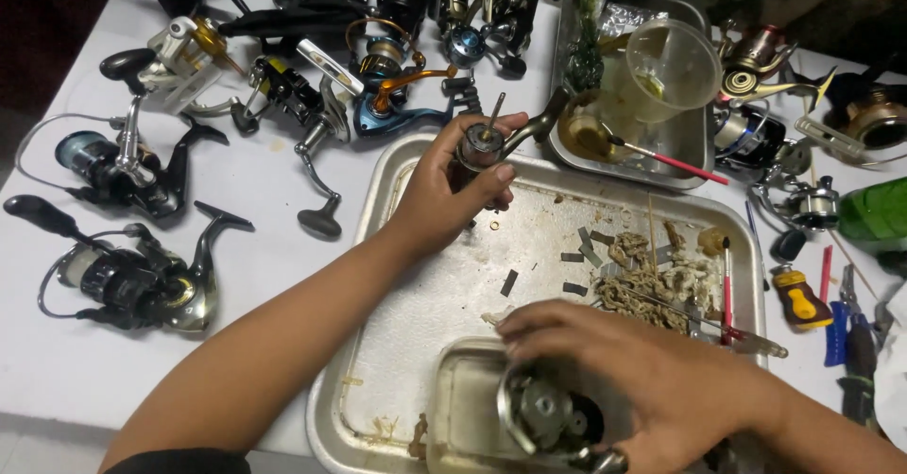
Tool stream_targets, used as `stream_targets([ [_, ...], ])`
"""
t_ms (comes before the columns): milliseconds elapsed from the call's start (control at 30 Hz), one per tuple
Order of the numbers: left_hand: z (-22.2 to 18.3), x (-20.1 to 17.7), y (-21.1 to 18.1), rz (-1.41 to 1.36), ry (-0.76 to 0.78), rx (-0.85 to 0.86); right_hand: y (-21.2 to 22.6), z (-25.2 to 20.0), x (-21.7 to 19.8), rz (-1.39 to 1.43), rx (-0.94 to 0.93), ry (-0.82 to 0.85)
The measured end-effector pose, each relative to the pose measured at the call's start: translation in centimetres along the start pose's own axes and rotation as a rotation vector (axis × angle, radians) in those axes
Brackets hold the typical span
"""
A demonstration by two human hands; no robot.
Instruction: The person is disassembling, cleaning, and reassembling a fishing reel using a screwdriver and tweezers on a workbench.
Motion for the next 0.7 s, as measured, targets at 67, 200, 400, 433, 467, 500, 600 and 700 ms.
stream_targets([
  [67,0.0,0.2,0.3,-0.033,0.017,0.013,-1.4,-2.4,-2.9,0.049,0.018,-0.169],
  [200,0.2,0.8,1.1,-0.067,0.048,0.001,-4.5,-6.6,-9.4,0.445,-0.076,-0.633],
  [400,-0.8,1.8,2.1,0.27,0.165,-0.162,-6.0,-7.1,-11.7,1.222,-0.346,-0.723],
  [433,-0.8,1.9,2.2,0.267,0.168,-0.16,-6.3,-7.1,-11.8,1.219,-0.345,-0.727],
  [467,-0.9,2.3,1.6,0.338,0.19,-0.078,-6.2,-6.8,-11.8,1.24,-0.384,-0.671],
  [500,-1.0,2.6,1.1,0.408,0.209,0.003,-6.0,-6.6,-11.7,1.262,-0.422,-0.614],
  [600,-1.5,2.9,-0.1,0.237,0.215,0.048,-6.3,-6.3,-11.6,1.327,-0.402,-0.622],
  [700,-1.7,3.0,0.0,0.338,0.22,0.143,-6.7,-6.4,-11.6,1.345,-0.408,-0.615],
])
Point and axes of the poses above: each hand's wrist, its own z-axis towards the middle knuckle, its own x-axis out of the palm, y = z × x, the point moved 10 cm from there along z, towards the middle knuckle, and after that the axes turned 10 degrees about z, right-handed, at the moved point
